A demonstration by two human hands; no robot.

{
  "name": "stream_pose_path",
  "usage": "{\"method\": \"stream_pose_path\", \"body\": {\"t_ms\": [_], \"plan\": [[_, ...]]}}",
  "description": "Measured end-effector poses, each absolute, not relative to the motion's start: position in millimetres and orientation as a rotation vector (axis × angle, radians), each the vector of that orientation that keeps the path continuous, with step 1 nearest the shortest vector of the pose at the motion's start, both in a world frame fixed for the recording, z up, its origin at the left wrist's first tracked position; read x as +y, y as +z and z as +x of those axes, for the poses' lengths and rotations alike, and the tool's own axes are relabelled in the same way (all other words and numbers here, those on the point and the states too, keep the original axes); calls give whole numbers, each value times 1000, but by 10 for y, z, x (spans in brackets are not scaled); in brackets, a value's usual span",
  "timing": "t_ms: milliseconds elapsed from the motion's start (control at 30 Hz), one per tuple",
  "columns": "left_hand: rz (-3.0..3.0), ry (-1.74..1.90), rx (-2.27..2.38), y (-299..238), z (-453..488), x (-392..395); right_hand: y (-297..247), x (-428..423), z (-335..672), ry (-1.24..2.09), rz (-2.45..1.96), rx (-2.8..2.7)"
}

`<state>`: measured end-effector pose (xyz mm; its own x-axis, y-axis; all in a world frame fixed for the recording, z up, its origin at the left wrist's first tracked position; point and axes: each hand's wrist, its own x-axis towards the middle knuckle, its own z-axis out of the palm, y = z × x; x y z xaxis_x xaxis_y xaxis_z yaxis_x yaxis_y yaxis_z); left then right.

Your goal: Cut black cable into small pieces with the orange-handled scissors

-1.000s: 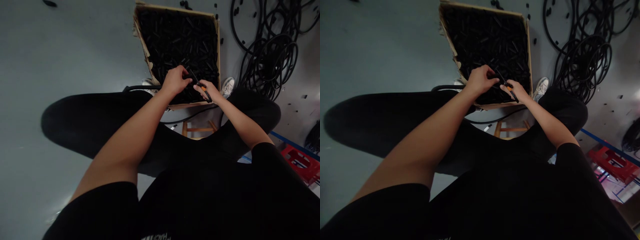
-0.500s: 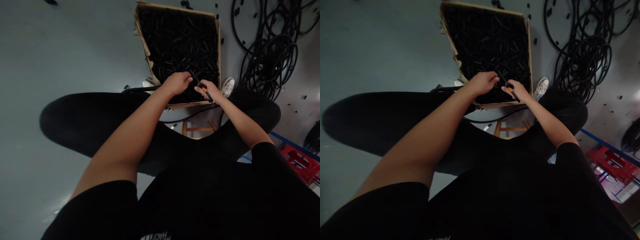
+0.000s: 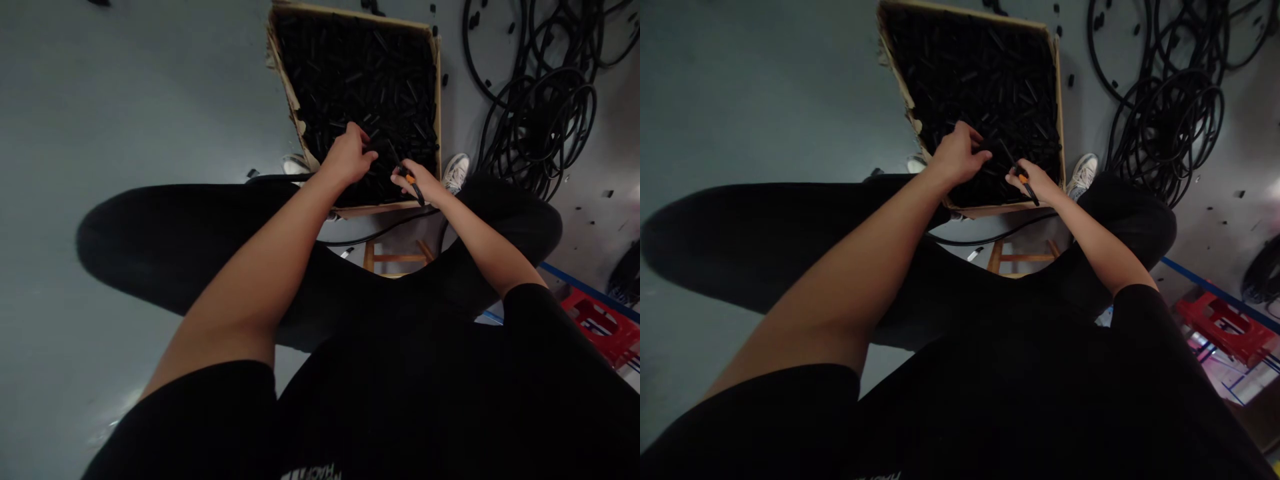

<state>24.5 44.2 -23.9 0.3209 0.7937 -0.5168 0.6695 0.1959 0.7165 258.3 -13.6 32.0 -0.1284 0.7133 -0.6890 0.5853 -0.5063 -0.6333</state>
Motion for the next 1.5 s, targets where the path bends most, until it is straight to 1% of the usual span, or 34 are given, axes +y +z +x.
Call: {"method": "stream_pose_path", "body": {"t_ms": [133, 367, 533, 667, 900, 1000, 1167, 1367, 1500], "plan": [[1507, 143, 1380, -168, 307, 410, 281, -154, 2542, 1714, -1924, -1567], [1519, 111, 1353, -105, 373, 387, 378, -156, 2498, 1759, -1994, -1437], [1549, 222, 1295, -182, 363, 332, 304, -142, 2501, 1724, -1986, -1429], [1599, 196, 1188, -153, 374, 323, 267, -110, 2515, 1662, -2047, -1513], [1614, 117, 1294, -9, 286, 413, 403, -113, 2529, 1663, -2093, -1501], [1629, 110, 1183, 31, 310, 411, 429, -106, 2524, 1697, -2057, -1506], [1631, 75, 1069, 104, 339, 425, 459, -103, 2542, 1645, -2082, -1513], [1591, 77, 1233, 48, 290, 481, 416, -80, 2577, 1736, -2017, -1394], [1548, 148, 1325, 3, 246, 467, 347, -57, 2659, 1650, -2001, -1524]]}}
